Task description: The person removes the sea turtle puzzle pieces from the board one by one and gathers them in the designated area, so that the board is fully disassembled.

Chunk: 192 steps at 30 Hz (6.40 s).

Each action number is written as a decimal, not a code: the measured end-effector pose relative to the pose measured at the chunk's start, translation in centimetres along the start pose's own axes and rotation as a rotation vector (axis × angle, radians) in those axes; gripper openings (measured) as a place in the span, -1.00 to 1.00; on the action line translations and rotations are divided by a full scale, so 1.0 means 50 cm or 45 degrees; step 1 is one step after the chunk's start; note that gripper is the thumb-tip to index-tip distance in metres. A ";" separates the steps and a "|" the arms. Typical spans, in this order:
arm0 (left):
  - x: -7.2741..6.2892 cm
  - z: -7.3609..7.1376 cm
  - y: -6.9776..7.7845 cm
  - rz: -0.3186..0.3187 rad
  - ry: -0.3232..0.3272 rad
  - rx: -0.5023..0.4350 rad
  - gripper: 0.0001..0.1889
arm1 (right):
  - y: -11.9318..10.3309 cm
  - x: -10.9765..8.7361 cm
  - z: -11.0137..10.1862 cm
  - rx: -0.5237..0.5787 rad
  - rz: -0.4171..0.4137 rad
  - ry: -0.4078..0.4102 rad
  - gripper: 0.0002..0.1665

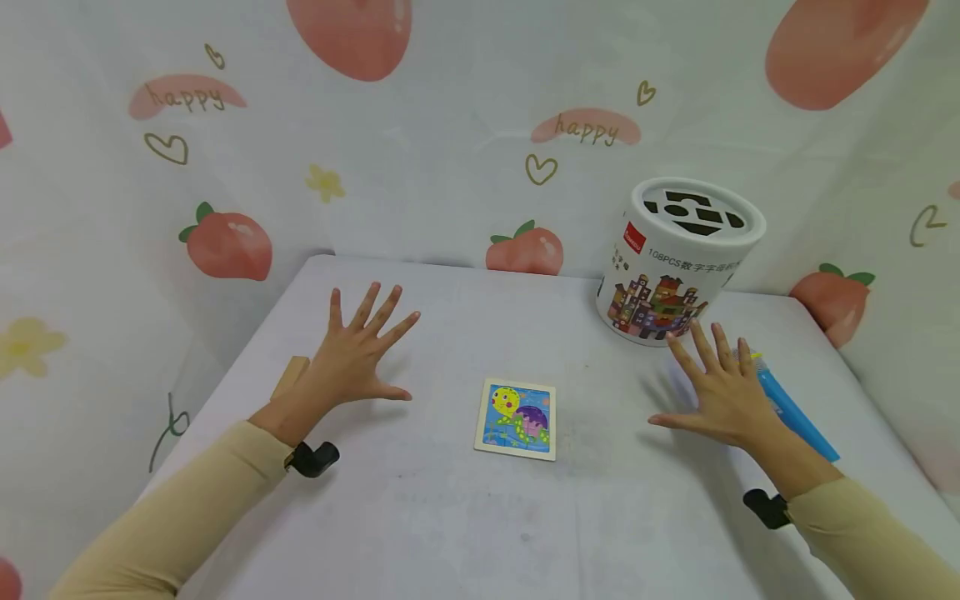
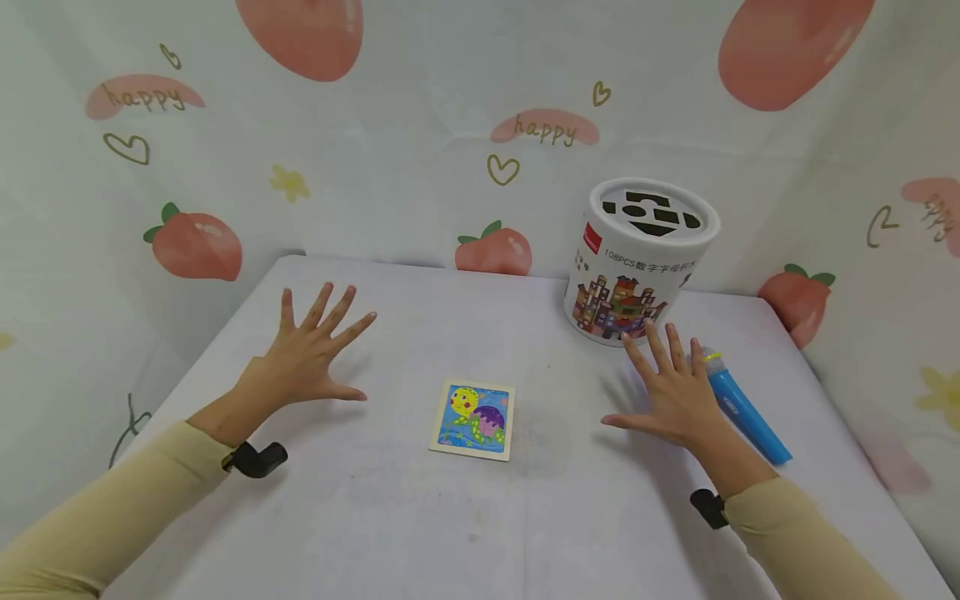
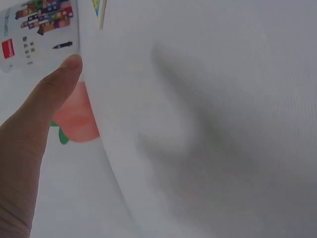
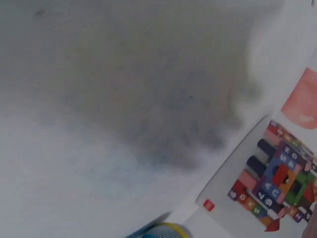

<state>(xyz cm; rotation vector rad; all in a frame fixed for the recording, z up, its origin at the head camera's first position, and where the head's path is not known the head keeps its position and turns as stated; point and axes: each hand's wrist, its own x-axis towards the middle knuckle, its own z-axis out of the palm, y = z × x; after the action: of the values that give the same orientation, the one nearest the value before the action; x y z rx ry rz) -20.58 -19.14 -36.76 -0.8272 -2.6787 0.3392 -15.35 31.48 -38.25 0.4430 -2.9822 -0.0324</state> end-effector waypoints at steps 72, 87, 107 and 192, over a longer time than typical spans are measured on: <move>0.001 0.050 0.247 0.119 -0.412 -1.158 -0.42 | -0.345 0.235 0.077 1.225 -0.134 -0.457 -0.73; 0.001 0.051 0.246 0.123 -0.414 -1.155 -0.42 | -0.366 0.227 0.084 1.114 -0.073 -0.351 -0.88; 0.014 0.037 0.244 0.128 -0.478 -1.115 -0.43 | -0.369 0.223 0.073 1.115 -0.055 -0.367 -0.84; 0.013 0.034 0.251 0.112 -0.468 -1.084 -0.45 | -0.211 0.182 0.067 1.392 0.286 -0.440 -0.79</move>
<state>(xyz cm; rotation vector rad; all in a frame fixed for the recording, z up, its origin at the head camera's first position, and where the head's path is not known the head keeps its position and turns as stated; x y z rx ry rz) -15.39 -8.88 -42.09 -1.1898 -3.1347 -0.7664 -21.39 18.74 -40.89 0.1734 -3.0512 1.7249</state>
